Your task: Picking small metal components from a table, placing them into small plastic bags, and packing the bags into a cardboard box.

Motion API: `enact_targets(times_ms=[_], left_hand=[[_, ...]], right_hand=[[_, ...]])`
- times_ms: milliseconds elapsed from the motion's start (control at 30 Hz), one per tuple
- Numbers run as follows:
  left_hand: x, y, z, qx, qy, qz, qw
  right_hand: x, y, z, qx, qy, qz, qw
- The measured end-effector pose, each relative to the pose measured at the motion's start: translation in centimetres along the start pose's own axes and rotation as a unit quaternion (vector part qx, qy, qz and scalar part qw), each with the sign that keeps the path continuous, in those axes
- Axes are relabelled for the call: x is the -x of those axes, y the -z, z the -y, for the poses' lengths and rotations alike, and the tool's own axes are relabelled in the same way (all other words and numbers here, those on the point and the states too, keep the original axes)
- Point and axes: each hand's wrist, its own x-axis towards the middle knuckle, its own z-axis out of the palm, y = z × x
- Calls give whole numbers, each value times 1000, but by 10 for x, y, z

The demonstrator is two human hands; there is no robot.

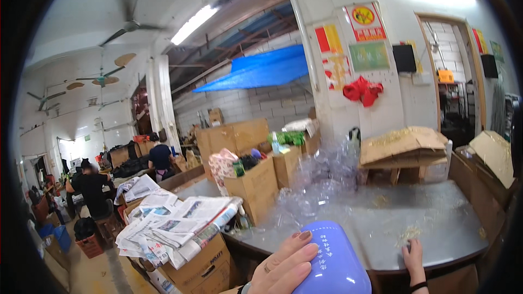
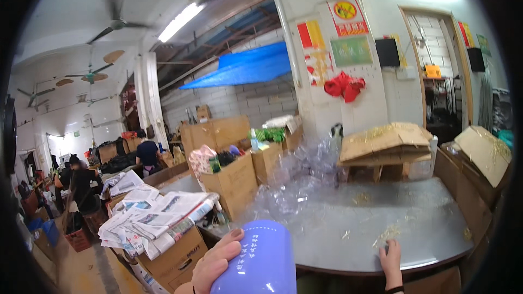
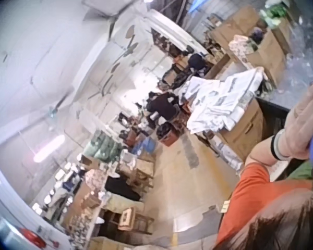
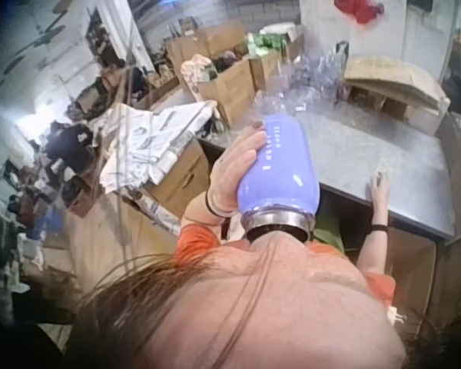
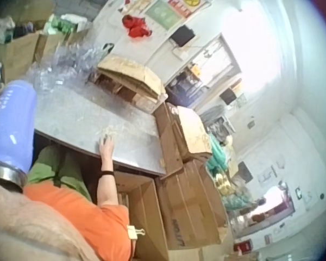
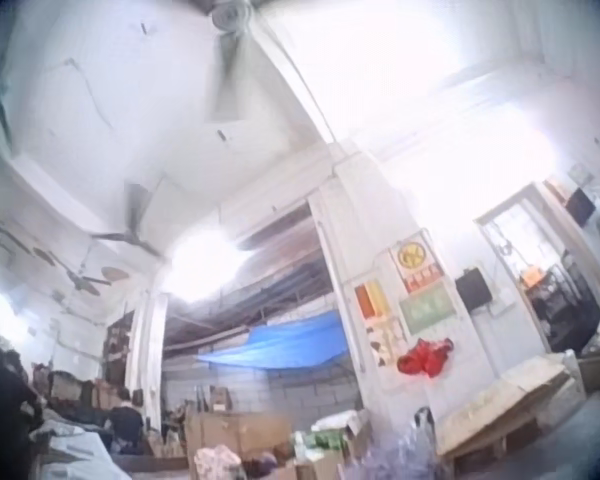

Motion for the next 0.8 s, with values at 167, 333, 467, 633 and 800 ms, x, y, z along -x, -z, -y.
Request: enact_targets(times_ms=[167, 333, 467, 633, 800], left_hand=[[25, -22, -1, 71, 121, 83, 987], [70, -66, 22, 156, 180, 42, 970], [74, -97, 39, 215, 276, 50, 936], [91, -124, 47, 210, 291, 6, 933], [101, -134, 55, 206, 312, 18, 927]], right_hand=[[-9, 1, 6, 7, 4, 2, 1000], [-9, -6, 14, -8, -11, 19, 1000], [-6, 13, 23, 1, -31, 30, 999], [-5, 21, 31, 17, -21, 28, 999], [-7, 14, 37, 16, -32, 34, 999]])
